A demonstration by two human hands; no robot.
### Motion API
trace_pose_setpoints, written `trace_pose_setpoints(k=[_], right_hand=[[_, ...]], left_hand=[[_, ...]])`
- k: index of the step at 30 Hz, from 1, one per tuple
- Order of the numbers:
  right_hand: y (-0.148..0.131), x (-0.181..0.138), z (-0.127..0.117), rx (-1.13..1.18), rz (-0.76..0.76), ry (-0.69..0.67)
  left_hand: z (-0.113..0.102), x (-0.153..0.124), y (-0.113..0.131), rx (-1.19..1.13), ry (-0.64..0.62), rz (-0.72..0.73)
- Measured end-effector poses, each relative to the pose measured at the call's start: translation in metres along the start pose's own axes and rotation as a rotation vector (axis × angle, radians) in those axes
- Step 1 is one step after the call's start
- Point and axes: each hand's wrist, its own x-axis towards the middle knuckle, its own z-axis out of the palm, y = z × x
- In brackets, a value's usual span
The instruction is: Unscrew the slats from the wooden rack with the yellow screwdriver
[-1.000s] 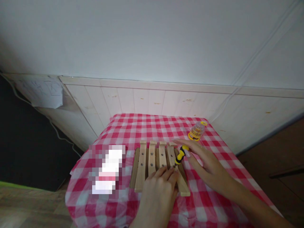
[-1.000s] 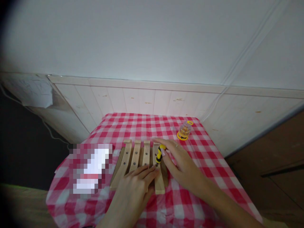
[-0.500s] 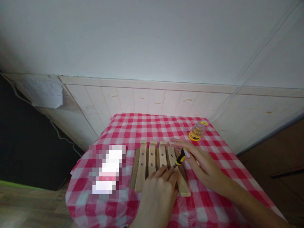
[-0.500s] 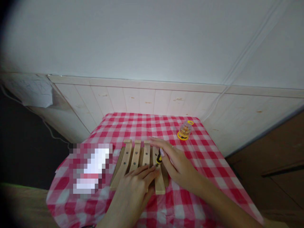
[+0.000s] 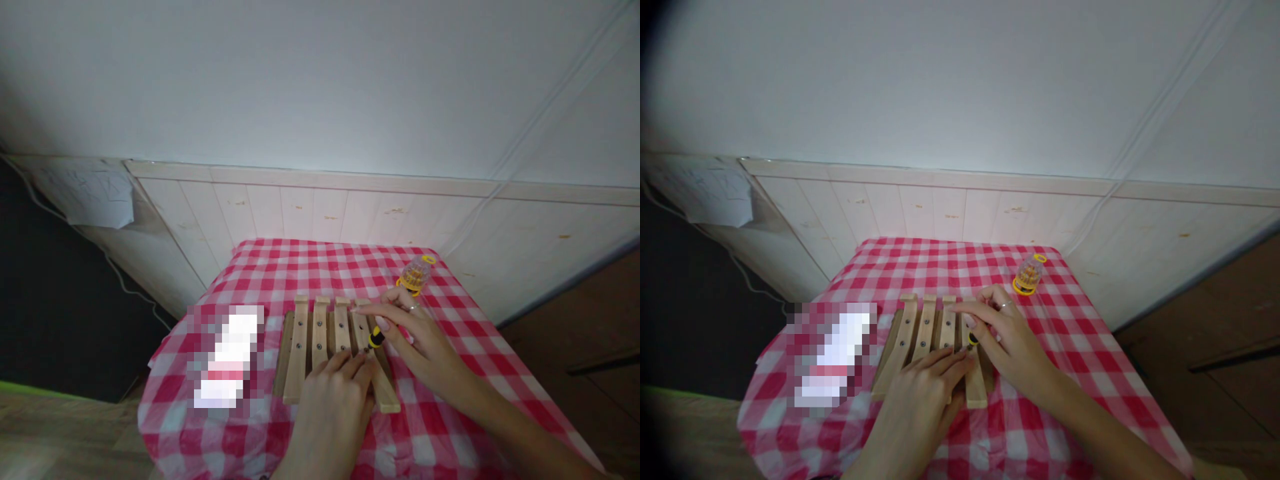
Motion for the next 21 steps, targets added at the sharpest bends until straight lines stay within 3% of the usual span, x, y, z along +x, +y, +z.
trace_pose_setpoints(k=[13,21], right_hand=[[0.003,-0.008,-0.010,0.072,-0.016,-0.005],[0.000,-0.011,0.002,0.105,-0.003,0.027]], left_hand=[[0.002,0.000,-0.002,-0.023,0.035,0.023],[0.001,0.000,-0.002,0.005,0.030,0.011]])
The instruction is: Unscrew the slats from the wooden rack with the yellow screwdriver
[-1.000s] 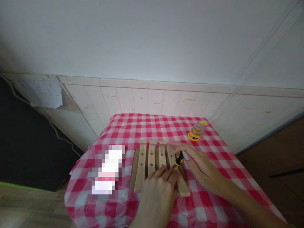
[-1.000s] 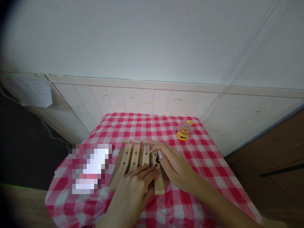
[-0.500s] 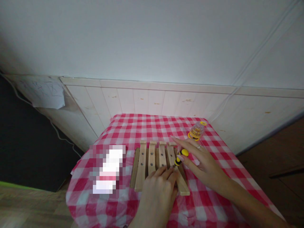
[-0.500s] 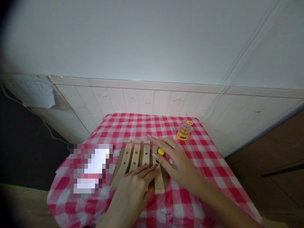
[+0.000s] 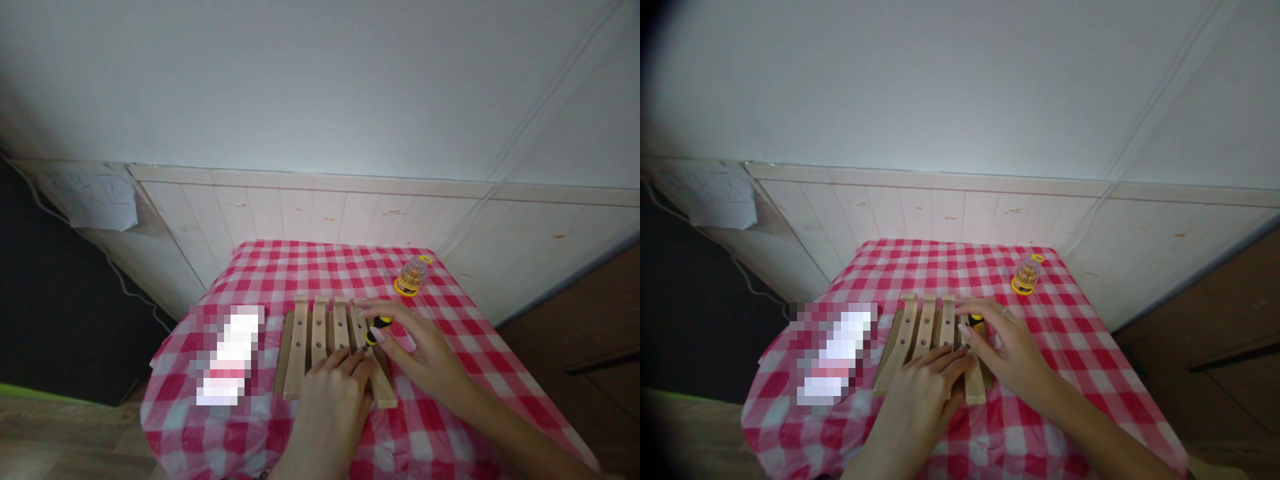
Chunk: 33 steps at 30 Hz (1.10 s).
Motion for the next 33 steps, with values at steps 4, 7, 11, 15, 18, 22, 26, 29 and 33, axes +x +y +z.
trace_pose_setpoints(k=[4,7,11,15,18,22,26,29,33], right_hand=[[-0.0014,0.0009,0.0039,0.043,0.072,0.011],[-0.0012,0.0009,0.0045,0.115,0.098,0.014],[0.0017,-0.0013,0.0043,0.161,0.133,0.004],[0.0041,-0.0013,0.0014,0.132,0.069,-0.008],[0.0040,0.0000,-0.0015,0.007,-0.008,0.054],[0.0040,0.0007,-0.0039,-0.107,-0.089,0.053],[0.0053,0.0005,-0.0035,-0.201,-0.187,0.050],[0.0057,0.0000,-0.0020,-0.215,-0.218,0.072],[0.0046,-0.0015,0.0001,-0.168,-0.125,0.096]], left_hand=[[-0.0007,-0.0002,0.0004,-0.002,-0.005,0.001],[-0.0002,-0.0008,0.0004,-0.015,-0.005,0.000],[-0.0005,-0.0009,0.0007,-0.027,-0.011,-0.008],[-0.0019,0.0001,0.0012,-0.024,-0.027,-0.017],[-0.0029,0.0009,0.0016,-0.033,-0.031,-0.021],[-0.0033,0.0013,0.0018,-0.041,-0.038,-0.030],[-0.0021,0.0002,0.0010,-0.031,-0.021,-0.017],[-0.0008,-0.0007,0.0000,-0.023,-0.013,-0.011],[-0.0010,-0.0004,-0.0004,-0.028,-0.008,0.002]])
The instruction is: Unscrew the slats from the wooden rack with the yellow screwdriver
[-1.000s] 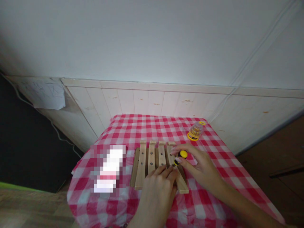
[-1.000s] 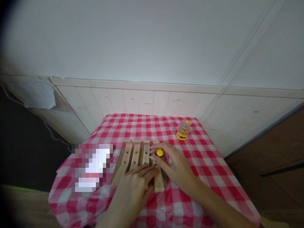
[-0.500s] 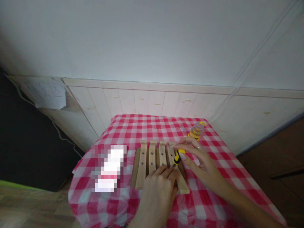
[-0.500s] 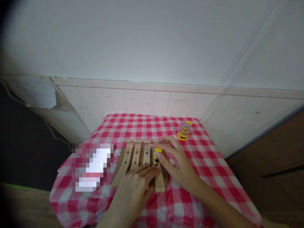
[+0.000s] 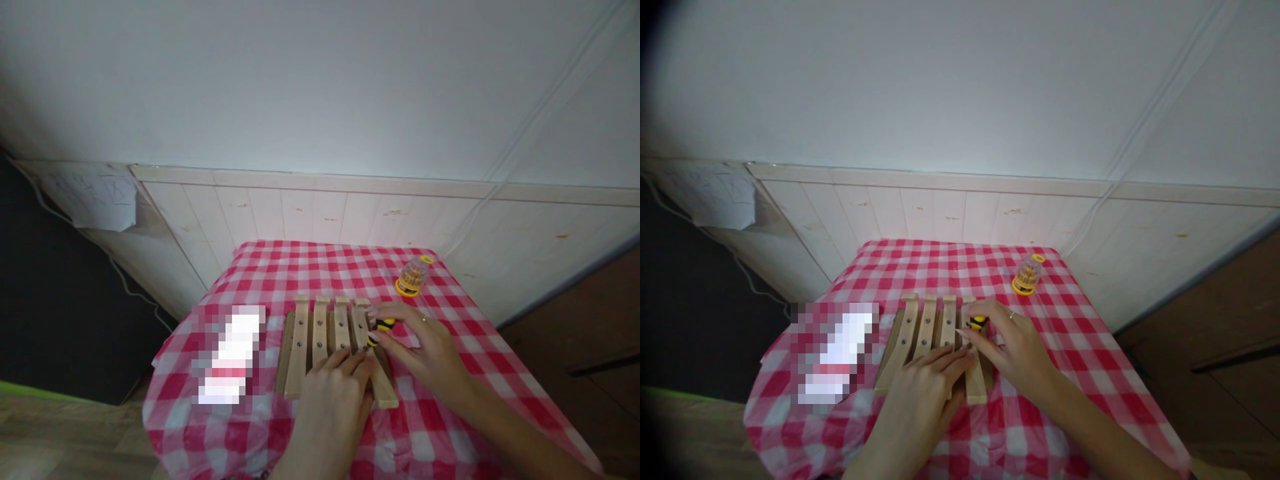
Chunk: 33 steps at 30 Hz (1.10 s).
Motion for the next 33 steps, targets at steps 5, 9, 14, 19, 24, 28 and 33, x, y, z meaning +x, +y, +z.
trace_pose_setpoints(k=[5,9,14,19,24,28,33], right_hand=[[-0.001,-0.001,-0.001,0.053,0.089,-0.097],[-0.001,-0.002,-0.003,0.096,0.107,-0.164],[-0.001,-0.003,0.001,0.148,0.171,-0.166],[-0.001,-0.003,0.010,0.351,0.308,-0.107],[0.001,-0.002,0.016,0.626,0.485,-0.020],[0.003,-0.001,0.011,0.574,0.456,-0.010],[0.005,-0.008,0.009,0.293,0.274,-0.018]], left_hand=[[-0.001,0.000,0.001,-0.005,0.004,-0.005],[-0.001,0.000,0.002,-0.007,-0.004,-0.011],[-0.001,0.000,0.002,-0.013,-0.016,-0.007],[0.000,-0.001,0.000,-0.018,0.002,0.006],[0.000,-0.001,0.000,-0.015,-0.005,-0.006],[0.000,-0.001,0.001,-0.006,-0.004,-0.004],[0.001,-0.002,0.000,-0.011,0.005,0.002]])
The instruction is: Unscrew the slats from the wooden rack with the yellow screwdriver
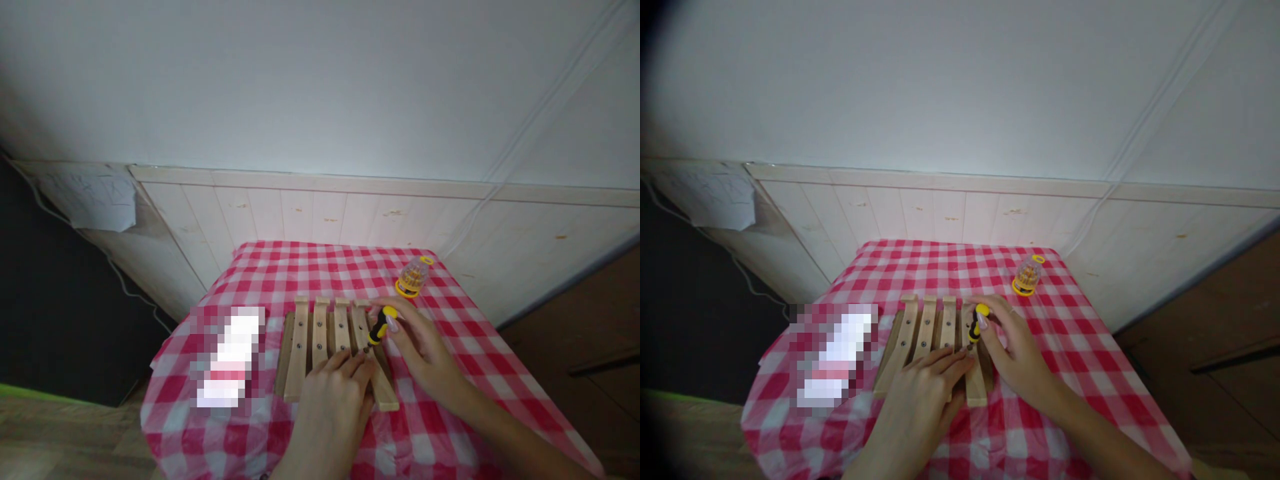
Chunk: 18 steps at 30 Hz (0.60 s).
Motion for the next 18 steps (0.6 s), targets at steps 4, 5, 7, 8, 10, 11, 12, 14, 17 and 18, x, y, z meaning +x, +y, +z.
trace_pose_setpoints(k=[4,5,7,8,10,11,12,14,17,18], right_hand=[[0.0009,-0.0047,0.0043,-0.067,-0.112,0.006],[0.0003,-0.0046,0.0052,-0.075,-0.141,-0.005],[-0.0018,-0.0034,0.0064,-0.079,-0.172,-0.027],[-0.0029,-0.0026,0.0068,-0.073,-0.166,-0.035],[-0.0049,-0.0012,0.0072,-0.052,-0.130,-0.037],[-0.0058,-0.0006,0.0074,-0.048,-0.110,-0.037],[-0.0065,-0.0002,0.0076,-0.051,-0.091,-0.040],[-0.0077,0.0006,0.0081,-0.063,-0.064,-0.050],[-0.0085,0.0022,0.0093,-0.006,-0.012,-0.057],[-0.0084,0.0028,0.0096,0.042,0.017,-0.050]], left_hand=[[-0.0015,0.0007,0.0004,-0.015,-0.023,-0.016],[-0.0021,0.0010,0.0008,-0.014,-0.027,-0.022],[-0.0032,0.0013,0.0015,-0.009,-0.030,-0.029],[-0.0035,0.0014,0.0018,-0.006,-0.029,-0.029],[-0.0034,0.0014,0.0020,0.001,-0.023,-0.020],[-0.0030,0.0013,0.0019,0.004,-0.018,-0.014],[-0.0025,0.0012,0.0016,0.008,-0.014,-0.008],[-0.0014,0.0009,0.0009,0.012,-0.008,-0.001],[-0.0003,0.0006,0.0000,0.010,-0.003,-0.003],[-0.0003,0.0006,-0.0001,0.010,-0.001,-0.003]])
